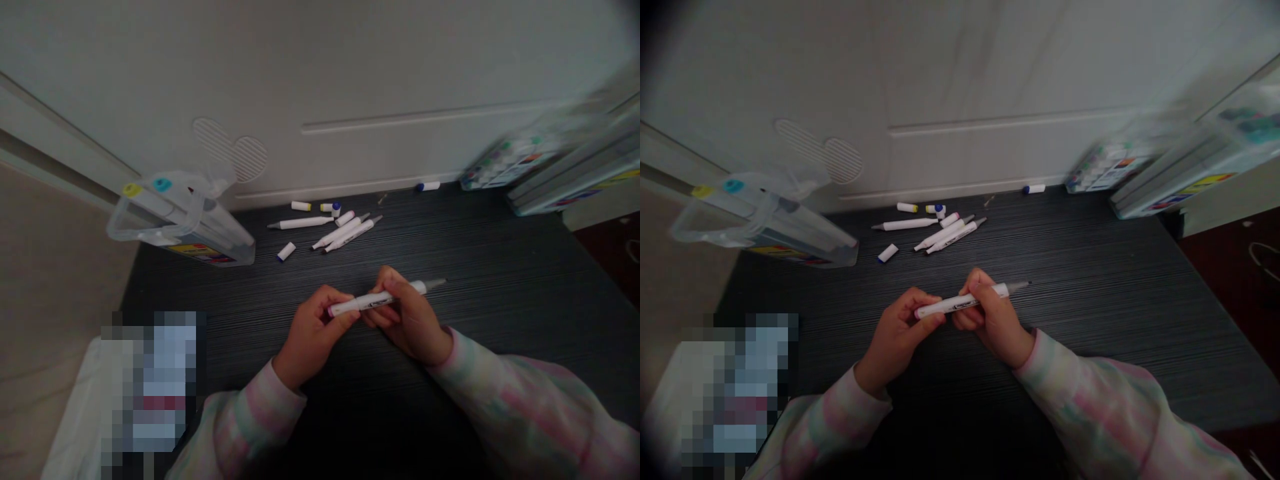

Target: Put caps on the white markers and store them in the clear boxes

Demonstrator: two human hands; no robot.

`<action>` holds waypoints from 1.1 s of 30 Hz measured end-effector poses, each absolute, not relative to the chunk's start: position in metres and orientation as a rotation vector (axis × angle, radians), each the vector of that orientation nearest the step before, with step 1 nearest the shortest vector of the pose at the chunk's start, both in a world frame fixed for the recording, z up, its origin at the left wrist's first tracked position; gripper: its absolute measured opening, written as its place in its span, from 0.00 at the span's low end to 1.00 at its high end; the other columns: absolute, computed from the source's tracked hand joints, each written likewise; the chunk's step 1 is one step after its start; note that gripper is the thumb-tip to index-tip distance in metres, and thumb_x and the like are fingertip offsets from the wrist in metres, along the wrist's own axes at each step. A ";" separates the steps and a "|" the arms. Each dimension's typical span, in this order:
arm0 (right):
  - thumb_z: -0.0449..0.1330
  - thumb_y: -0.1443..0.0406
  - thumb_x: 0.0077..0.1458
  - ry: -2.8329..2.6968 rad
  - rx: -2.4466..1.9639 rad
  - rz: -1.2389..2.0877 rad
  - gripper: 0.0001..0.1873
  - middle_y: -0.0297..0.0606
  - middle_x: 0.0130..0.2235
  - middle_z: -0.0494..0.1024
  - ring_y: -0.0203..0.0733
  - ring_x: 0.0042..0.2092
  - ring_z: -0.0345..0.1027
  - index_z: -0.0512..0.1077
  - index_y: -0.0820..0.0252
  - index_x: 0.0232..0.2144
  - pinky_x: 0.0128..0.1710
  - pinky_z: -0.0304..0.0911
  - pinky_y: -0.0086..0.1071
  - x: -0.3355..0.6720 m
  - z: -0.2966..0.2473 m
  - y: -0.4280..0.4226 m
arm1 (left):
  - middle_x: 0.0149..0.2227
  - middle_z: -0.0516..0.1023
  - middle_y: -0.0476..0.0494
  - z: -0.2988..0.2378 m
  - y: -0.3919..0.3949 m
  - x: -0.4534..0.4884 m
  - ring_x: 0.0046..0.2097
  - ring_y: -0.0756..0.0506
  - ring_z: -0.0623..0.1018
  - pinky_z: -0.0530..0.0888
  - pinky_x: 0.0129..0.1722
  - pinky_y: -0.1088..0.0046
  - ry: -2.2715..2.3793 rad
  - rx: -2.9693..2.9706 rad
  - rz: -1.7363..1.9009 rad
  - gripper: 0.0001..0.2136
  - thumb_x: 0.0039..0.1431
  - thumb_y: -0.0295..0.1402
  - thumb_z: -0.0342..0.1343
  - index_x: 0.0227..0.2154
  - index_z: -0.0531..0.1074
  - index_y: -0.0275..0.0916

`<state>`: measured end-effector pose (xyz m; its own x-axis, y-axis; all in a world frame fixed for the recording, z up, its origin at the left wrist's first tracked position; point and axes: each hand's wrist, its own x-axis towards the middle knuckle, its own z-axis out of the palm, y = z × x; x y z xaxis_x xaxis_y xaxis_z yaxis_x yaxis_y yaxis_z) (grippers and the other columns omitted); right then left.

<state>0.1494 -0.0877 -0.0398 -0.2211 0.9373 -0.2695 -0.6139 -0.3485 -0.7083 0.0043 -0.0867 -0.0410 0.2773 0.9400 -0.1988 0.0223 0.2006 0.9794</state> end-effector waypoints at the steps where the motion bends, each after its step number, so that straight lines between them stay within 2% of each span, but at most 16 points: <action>1: 0.51 0.61 0.53 -0.564 -0.822 1.787 0.12 0.20 0.10 0.48 0.27 0.13 0.38 0.58 0.57 0.21 0.17 0.44 0.25 0.149 -0.040 -0.088 | 0.25 0.70 0.52 -0.041 -0.087 0.005 0.27 0.52 0.68 0.62 0.27 0.77 1.084 1.182 0.863 0.04 0.48 0.28 0.58 0.28 0.70 0.38; 16: 0.52 0.60 0.51 -0.610 -0.843 1.763 0.13 0.20 0.10 0.47 0.27 0.13 0.37 0.55 0.57 0.20 0.16 0.44 0.25 0.150 -0.038 -0.088 | 0.24 0.68 0.54 -0.040 -0.088 0.006 0.26 0.53 0.67 0.63 0.27 0.77 1.087 1.286 0.887 0.03 0.49 0.28 0.57 0.28 0.69 0.38; 33: 0.52 0.60 0.50 -0.601 -0.906 1.738 0.12 0.20 0.10 0.48 0.28 0.14 0.39 0.56 0.56 0.20 0.19 0.46 0.27 0.150 -0.036 -0.084 | 0.23 0.71 0.52 -0.039 -0.085 0.008 0.24 0.53 0.67 0.63 0.27 0.76 1.062 1.134 0.868 0.04 0.49 0.29 0.57 0.28 0.67 0.38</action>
<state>0.1498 -0.0845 -0.0359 -0.1752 0.9417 -0.2873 -0.5632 -0.3352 -0.7552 0.0082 -0.0854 -0.0387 0.2831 0.9361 -0.2087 -0.0178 0.2226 0.9747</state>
